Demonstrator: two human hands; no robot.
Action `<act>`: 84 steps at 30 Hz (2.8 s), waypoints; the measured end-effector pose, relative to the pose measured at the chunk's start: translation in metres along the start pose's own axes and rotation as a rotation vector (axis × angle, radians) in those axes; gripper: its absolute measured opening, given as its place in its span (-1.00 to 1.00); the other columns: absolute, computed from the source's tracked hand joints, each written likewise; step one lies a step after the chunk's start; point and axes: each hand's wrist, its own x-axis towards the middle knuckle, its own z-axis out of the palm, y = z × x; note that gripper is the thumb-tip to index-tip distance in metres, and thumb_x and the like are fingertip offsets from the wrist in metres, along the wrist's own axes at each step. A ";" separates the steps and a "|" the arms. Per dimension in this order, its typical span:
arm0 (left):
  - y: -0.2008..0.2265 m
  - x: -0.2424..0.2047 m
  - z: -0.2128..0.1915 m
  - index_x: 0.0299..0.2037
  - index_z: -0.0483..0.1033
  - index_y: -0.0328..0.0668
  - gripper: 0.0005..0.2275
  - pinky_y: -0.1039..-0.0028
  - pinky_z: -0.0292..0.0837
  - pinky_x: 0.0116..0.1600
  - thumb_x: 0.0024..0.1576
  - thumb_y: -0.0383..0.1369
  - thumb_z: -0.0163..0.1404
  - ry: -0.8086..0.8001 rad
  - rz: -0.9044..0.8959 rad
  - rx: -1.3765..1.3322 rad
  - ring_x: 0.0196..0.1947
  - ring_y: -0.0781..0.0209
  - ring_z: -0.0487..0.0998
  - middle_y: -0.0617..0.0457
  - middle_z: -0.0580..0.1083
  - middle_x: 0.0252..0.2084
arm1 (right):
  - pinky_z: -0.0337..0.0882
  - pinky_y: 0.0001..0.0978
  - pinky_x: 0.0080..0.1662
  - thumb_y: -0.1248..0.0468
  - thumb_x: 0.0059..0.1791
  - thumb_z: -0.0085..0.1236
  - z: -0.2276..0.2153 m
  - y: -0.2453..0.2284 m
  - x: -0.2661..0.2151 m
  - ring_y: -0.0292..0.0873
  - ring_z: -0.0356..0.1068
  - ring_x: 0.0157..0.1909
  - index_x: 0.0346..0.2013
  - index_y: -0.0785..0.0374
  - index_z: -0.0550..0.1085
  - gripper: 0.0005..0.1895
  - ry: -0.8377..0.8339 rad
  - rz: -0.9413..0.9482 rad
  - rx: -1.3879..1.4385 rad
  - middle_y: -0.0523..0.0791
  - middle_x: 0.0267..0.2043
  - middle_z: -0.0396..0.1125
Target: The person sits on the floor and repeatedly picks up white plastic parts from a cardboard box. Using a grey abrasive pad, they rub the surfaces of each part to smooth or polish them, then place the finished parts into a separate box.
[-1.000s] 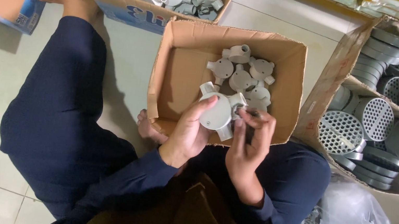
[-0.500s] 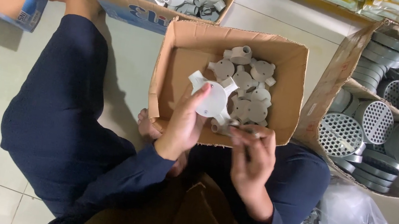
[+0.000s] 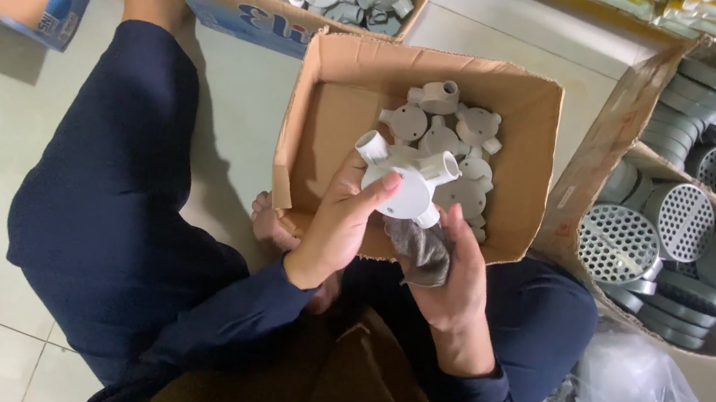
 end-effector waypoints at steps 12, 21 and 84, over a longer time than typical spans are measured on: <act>-0.021 0.000 0.005 0.33 0.13 -0.32 -0.32 0.11 0.33 0.25 0.03 -0.48 0.26 -0.177 0.019 0.057 0.19 0.04 0.36 -0.16 0.35 0.16 | 0.52 -0.40 -0.15 0.43 -0.05 0.34 -0.012 -0.002 -0.004 -0.25 0.46 -0.15 -0.10 0.43 0.53 -0.75 0.177 -0.854 -0.709 0.06 -0.07 0.50; -0.013 0.008 -0.019 0.17 0.06 -0.25 -0.38 0.02 0.26 0.36 0.02 -0.54 0.25 -0.167 0.019 0.019 0.22 -0.04 0.41 -0.21 0.36 0.16 | 0.55 -0.14 -0.08 0.26 0.10 0.08 -0.049 0.006 0.001 -0.07 0.56 -0.23 -0.17 0.41 0.53 -0.78 0.143 -0.425 -0.320 0.10 -0.30 0.50; -0.015 -0.008 -0.008 -0.31 0.58 0.06 -0.72 0.29 0.19 -0.12 -0.19 -0.48 0.35 0.167 0.798 1.367 -0.34 0.15 0.46 0.23 0.46 -0.38 | 0.25 -0.05 -0.08 0.26 0.09 0.05 -0.008 -0.003 0.010 0.07 0.22 -0.18 0.16 0.14 0.56 -0.65 0.076 -1.537 -1.891 0.01 -0.13 0.15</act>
